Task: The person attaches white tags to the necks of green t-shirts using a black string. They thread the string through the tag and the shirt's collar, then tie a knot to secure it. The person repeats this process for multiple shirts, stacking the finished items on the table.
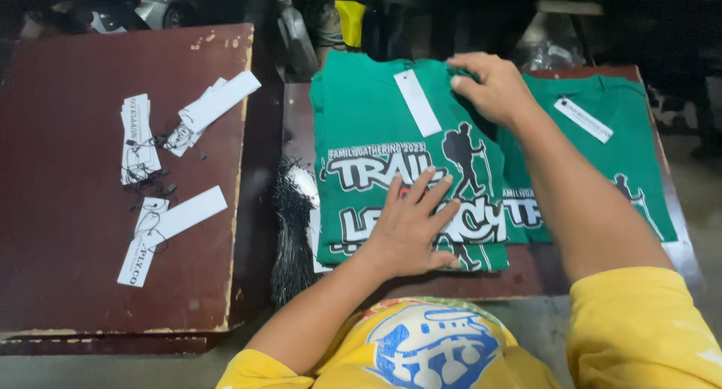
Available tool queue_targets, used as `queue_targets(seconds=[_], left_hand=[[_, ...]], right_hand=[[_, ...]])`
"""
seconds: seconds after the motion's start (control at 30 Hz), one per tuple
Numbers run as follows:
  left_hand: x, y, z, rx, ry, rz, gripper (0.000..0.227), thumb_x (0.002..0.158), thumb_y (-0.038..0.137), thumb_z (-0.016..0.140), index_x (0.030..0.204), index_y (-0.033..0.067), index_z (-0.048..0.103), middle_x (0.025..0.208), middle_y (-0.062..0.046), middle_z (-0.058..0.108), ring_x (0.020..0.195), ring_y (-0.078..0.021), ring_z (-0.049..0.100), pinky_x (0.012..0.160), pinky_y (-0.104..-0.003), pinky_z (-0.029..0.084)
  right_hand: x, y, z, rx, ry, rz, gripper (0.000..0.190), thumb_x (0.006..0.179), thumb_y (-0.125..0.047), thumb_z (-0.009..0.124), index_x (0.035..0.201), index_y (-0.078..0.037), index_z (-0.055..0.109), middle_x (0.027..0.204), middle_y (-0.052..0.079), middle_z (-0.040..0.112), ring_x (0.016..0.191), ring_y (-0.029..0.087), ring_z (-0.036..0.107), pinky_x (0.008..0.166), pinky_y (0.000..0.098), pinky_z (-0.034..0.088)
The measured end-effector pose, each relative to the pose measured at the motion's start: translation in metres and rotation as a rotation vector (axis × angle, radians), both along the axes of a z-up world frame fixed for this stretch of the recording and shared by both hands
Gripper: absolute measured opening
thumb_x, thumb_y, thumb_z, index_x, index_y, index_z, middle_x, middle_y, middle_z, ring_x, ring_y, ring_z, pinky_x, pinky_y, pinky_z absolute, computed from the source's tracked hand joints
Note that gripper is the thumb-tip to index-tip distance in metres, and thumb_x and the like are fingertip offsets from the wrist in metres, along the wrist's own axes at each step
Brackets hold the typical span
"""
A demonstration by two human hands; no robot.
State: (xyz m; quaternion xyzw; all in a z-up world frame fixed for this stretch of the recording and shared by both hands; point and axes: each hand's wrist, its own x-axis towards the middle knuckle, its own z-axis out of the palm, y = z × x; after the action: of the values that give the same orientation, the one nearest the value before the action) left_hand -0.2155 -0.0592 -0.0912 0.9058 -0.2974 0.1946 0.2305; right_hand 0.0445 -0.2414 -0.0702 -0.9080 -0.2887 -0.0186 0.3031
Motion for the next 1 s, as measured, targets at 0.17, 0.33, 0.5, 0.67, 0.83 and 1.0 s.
queue_targets(seconds=[0.17,0.33,0.5,0.67,0.83,1.0], left_hand=[[-0.003,-0.009,0.0,0.155,-0.04,0.018,0.065,0.081,0.043,0.086,0.129,0.0088,0.059,0.146,-0.026,0.052,0.14,-0.0508,0.045,0.101,-0.078,0.041],[0.0,-0.038,-0.009,0.218,-0.163,0.02,0.04,0.09,0.018,0.063,0.128,0.0047,0.062,0.138,-0.03,0.06,0.131,-0.0524,0.055,0.1,-0.073,0.043],[0.019,-0.054,-0.036,-0.082,-0.292,0.096,0.021,0.098,0.024,0.058,0.106,0.0072,0.069,0.105,-0.021,0.07,0.115,-0.0462,0.066,0.093,-0.068,0.047],[0.021,-0.018,0.059,-0.66,0.311,0.264,0.031,0.106,0.032,0.048,0.114,0.0081,0.067,0.086,-0.019,0.074,0.088,-0.0436,0.072,0.079,-0.053,0.054],[0.018,-0.023,0.066,-0.545,0.11,0.261,0.021,0.103,0.023,0.054,0.112,0.012,0.07,0.088,-0.012,0.076,0.087,-0.0341,0.075,0.079,-0.045,0.058],[0.011,-0.04,-0.002,-0.371,-0.052,0.164,0.019,0.101,0.02,0.059,0.115,0.011,0.07,0.097,-0.011,0.076,0.094,-0.029,0.075,0.084,-0.039,0.06]], right_hand=[[-0.033,-0.039,-0.034,0.114,-0.093,-0.103,0.041,0.103,-0.023,0.061,0.14,-0.004,0.066,0.147,0.022,0.058,0.134,0.041,0.051,0.11,0.0557,0.037],[-0.06,-0.06,-0.051,0.493,0.047,-0.294,0.031,0.102,-0.018,0.06,0.129,-0.005,0.071,0.128,0.011,0.07,0.12,0.023,0.064,0.104,0.0381,0.05],[-0.09,-0.065,-0.062,0.86,0.227,-0.528,0.027,0.105,-0.02,0.058,0.129,-0.014,0.07,0.122,0.003,0.075,0.111,0.011,0.071,0.083,0.0249,0.059],[-0.114,-0.069,-0.064,1.5,0.497,-0.476,0.037,0.109,-0.037,0.046,0.133,-0.015,0.064,0.124,0.008,0.076,0.113,0.02,0.076,0.089,0.0323,0.063],[-0.102,-0.039,-0.069,1.702,0.693,-0.189,0.06,0.101,-0.052,0.054,0.15,-0.017,0.049,0.136,0.023,0.067,0.125,0.033,0.069,0.106,0.0489,0.057],[0.039,-0.093,-0.192,1.827,0.728,0.06,0.065,0.11,-0.04,0.051,0.166,-0.014,0.032,0.158,0.028,0.053,0.142,0.041,0.06,0.125,0.0584,0.045]])
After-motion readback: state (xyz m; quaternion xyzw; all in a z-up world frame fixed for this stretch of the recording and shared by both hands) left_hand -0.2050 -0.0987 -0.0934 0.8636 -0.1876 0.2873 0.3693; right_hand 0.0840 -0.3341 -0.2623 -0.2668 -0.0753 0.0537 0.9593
